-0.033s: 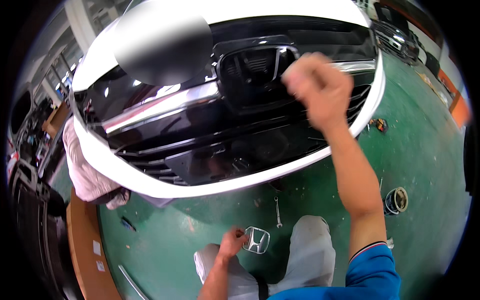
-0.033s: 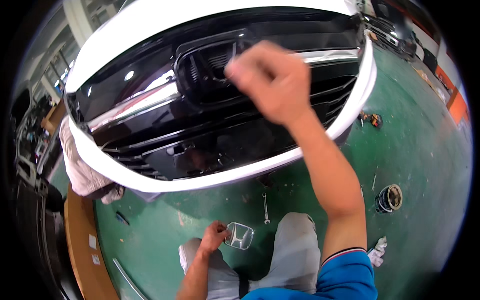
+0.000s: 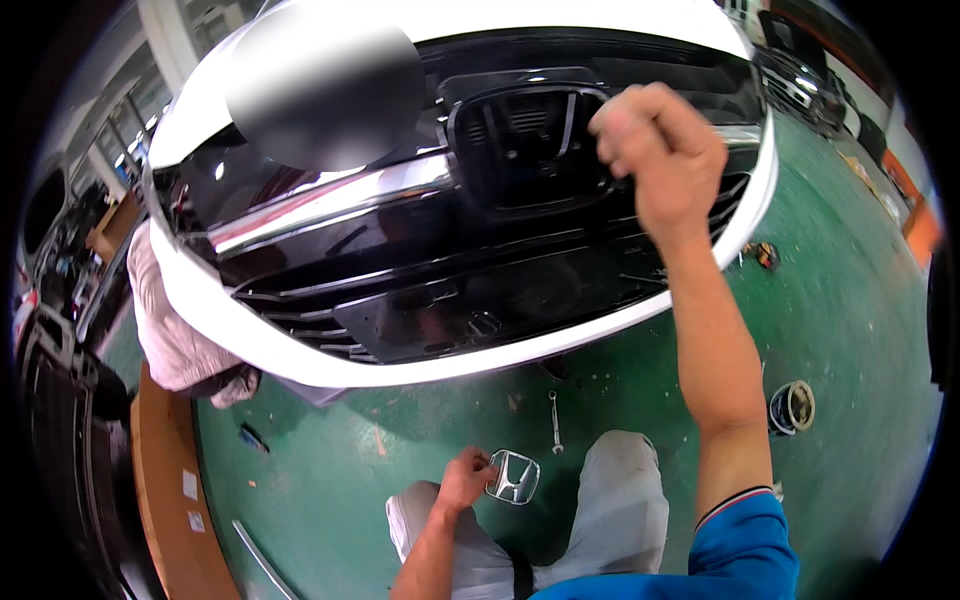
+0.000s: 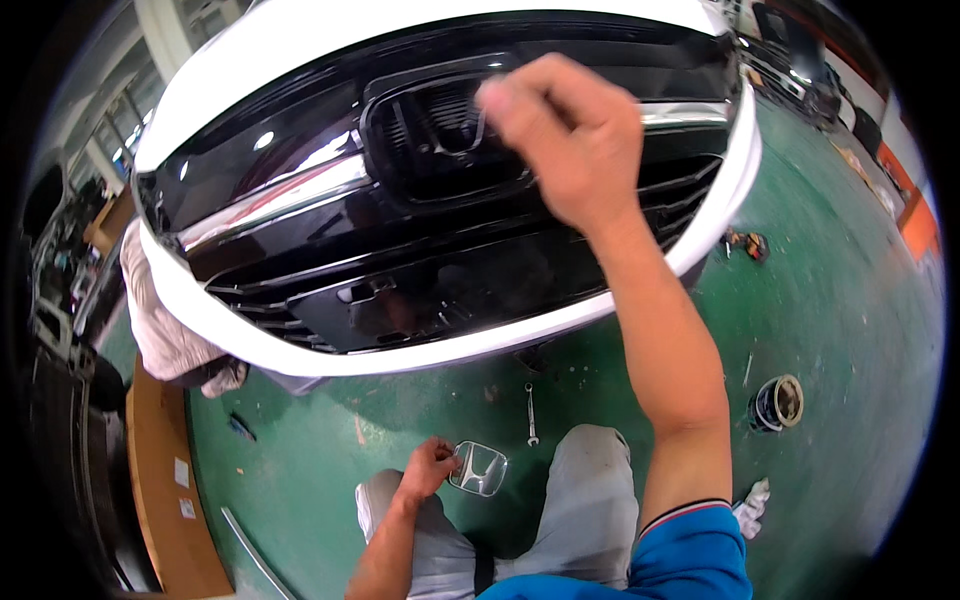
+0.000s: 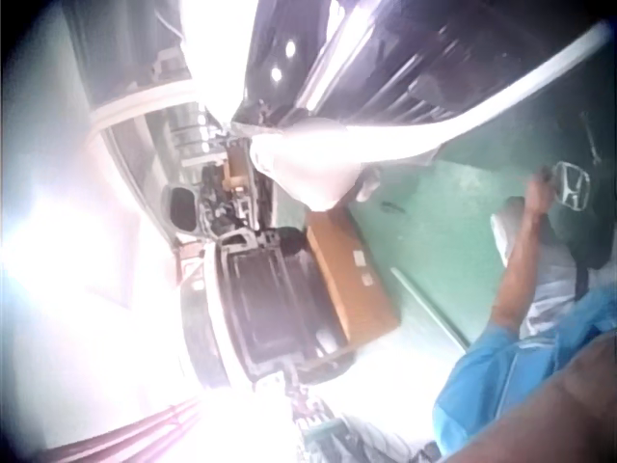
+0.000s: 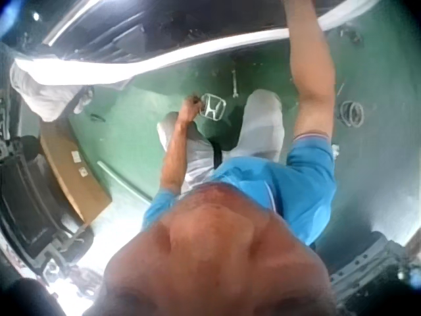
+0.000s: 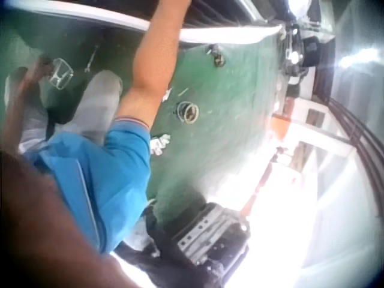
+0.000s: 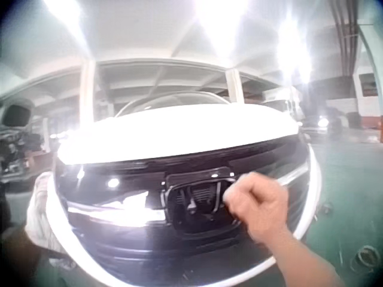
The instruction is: The person closes the hood of a white car and then installs a chrome emblem onto the front grille. They unpack the emblem from a box, test its fit, use a screwdriver to adjust the grille area, and finally secure the emblem in place.
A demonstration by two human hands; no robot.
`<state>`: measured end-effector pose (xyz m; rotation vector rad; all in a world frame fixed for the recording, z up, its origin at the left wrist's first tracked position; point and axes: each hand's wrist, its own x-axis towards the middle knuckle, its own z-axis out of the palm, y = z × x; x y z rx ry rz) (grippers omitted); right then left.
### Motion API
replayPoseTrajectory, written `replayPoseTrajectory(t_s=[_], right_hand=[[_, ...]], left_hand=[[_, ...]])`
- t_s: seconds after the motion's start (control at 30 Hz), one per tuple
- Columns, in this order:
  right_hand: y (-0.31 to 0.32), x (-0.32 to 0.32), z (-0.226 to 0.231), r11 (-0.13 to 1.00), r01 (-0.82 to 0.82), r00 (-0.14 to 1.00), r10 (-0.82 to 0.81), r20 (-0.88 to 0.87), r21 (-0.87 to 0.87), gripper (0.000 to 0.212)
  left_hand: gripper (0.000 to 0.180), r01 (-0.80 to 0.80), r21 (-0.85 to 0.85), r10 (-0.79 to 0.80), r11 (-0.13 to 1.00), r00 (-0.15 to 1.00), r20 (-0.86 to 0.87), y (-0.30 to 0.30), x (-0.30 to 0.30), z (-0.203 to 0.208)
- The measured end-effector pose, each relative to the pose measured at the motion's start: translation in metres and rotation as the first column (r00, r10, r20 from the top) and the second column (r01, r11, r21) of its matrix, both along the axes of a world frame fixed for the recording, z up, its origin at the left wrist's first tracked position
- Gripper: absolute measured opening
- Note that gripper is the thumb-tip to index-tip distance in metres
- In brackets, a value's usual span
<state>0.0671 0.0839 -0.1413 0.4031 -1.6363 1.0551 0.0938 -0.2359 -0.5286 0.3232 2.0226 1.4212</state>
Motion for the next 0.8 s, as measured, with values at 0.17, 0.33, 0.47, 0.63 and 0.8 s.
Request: replayPoseTrajectory(t_s=[0.17, 0.33, 0.47, 0.63, 0.8], right_hand=[[-0.011, -0.019, -0.026, 0.933, 0.135, 0.978, -0.072, -0.197, 0.333, 0.016], [-0.052, -0.021, -0.057, 0.669, -0.099, 0.993, 0.014, 0.120, 0.737, 0.011], [-0.107, -0.068, 0.004, 0.787, -0.051, 0.987, 0.135, -0.091, 0.615, 0.013], [-0.104, -0.049, -0.069, 0.656, -0.462, 0.855, 0.150, 0.497, 0.597, 0.013], [-0.147, 0.061, -0.130, 0.840, -0.542, -0.062, -0.057, 0.996, 0.014, 0.051]], left_hand=[[0.020, 0.062, -0.043, -0.066, 0.997, 0.994, -0.089, 0.015, 0.002, 0.000], [0.023, 0.045, -0.115, -0.066, 0.992, 0.981, -0.185, 0.020, 0.004, 0.016], [0.024, 0.028, -0.152, -0.070, 0.988, 0.959, -0.275, -0.003, 0.005, 0.073], [0.021, 0.015, -0.276, -0.034, 0.961, 0.998, -0.062, -0.025, 0.050, 0.122], [0.022, -0.370, -0.106, 0.383, 0.923, 0.912, 0.148, -0.075, 0.115, 0.157]])
